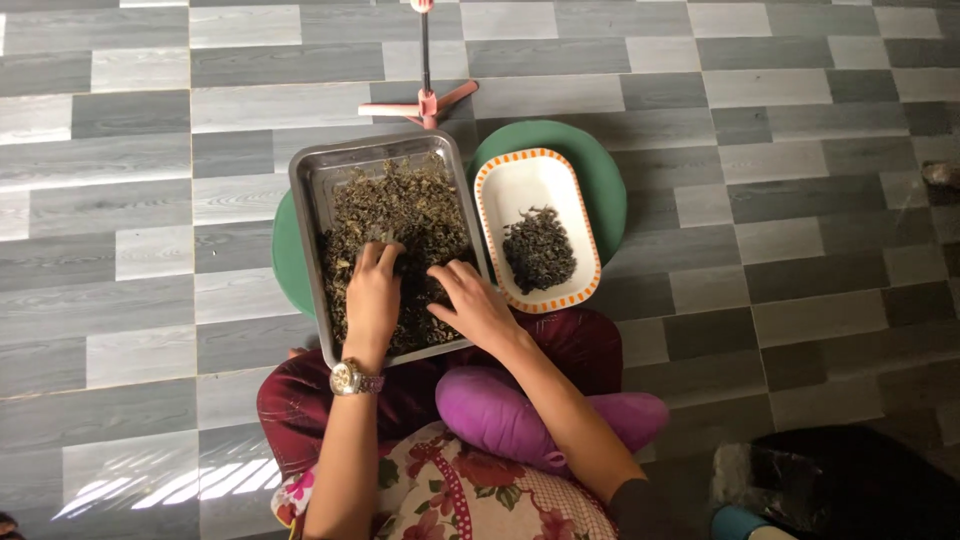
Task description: Manually sorting dried tea leaves by removing stems and debris and placing cleaned leaves onto a separate plate.
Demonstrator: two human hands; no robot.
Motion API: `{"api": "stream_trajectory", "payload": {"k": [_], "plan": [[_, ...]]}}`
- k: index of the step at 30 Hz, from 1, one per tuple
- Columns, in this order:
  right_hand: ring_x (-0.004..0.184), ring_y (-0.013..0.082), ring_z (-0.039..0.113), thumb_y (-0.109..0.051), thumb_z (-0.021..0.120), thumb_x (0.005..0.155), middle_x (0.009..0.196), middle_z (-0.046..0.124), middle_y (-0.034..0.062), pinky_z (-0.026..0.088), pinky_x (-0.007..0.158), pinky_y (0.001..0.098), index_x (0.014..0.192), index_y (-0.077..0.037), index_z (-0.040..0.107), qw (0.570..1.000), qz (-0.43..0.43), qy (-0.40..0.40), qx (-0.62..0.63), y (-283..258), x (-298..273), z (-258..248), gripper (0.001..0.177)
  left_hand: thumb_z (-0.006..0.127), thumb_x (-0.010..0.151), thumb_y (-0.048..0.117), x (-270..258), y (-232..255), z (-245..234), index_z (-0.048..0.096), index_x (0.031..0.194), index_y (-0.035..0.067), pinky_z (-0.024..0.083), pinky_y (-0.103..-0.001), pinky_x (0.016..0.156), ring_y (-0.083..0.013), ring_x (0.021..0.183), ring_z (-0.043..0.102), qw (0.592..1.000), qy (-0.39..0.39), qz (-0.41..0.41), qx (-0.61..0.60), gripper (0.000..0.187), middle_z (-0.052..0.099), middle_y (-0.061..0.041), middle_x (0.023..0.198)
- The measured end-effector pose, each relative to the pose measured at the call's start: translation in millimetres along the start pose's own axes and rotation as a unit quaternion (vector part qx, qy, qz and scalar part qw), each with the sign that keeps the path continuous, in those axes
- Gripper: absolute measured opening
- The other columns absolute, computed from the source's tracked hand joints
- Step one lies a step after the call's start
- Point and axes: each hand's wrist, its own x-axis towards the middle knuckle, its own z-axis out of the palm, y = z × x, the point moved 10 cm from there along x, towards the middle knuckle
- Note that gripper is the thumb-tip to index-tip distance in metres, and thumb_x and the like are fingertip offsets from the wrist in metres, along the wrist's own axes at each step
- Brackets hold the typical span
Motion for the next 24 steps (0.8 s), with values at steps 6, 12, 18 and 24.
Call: {"api": "stream_trajectory", "payload": {"k": [6,12,18,24], "plan": [[0.111,0.0349,0.059,-0.022,0.083,0.081,0.116,0.055,0.0156,0.054,0.09,0.0447,0.13,-0.001,0.056,0.999,-0.004,0.006,-0.035,-17.4,8.2,-5.3,0.059,0.072,0.089,0.002,-15.6,3.1,-29.9,0.065,0.117,0.01,0.054,-0.046,0.083,-0.0386,0.102,0.065,0.993,0.05,-0.008,-0.108,0.03,0.064,-0.015,0.112],[0.107,0.0335,0.062,-0.017,0.082,0.082,0.114,0.059,0.0161,0.054,0.088,0.0432,0.128,0.002,0.057,0.998,0.005,-0.012,-0.068,-19.5,20.2,12.6,0.056,0.068,0.09,0.002,-21.8,2.4,-32.1,0.063,0.121,0.006,0.054,-0.046,0.086,-0.0378,0.1,0.066,0.99,0.037,0.019,-0.133,0.033,0.066,-0.015,0.109],[0.088,0.0272,0.069,-0.011,0.08,0.085,0.097,0.065,0.0102,0.057,0.077,0.0394,0.115,-0.004,0.065,0.999,0.017,0.005,-0.045,-12.6,29.3,11.7,0.034,0.064,0.092,-0.002,-16.4,-2.9,-31.8,0.059,0.129,0.003,0.054,-0.045,0.09,-0.0374,0.106,0.066,0.981,0.01,0.001,-0.192,0.037,0.067,-0.016,0.115],[0.084,0.0248,0.068,-0.008,0.079,0.089,0.095,0.066,0.0094,0.056,0.072,0.0368,0.112,-0.006,0.068,0.999,0.02,0.027,0.023,-11.9,23.3,10.9,0.026,0.066,0.092,-0.006,-24.2,-16.5,-36.9,0.056,0.133,0.001,0.052,-0.044,0.096,-0.0424,0.117,0.061,0.96,0.036,-0.018,-0.276,0.043,0.061,-0.021,0.127]]}}
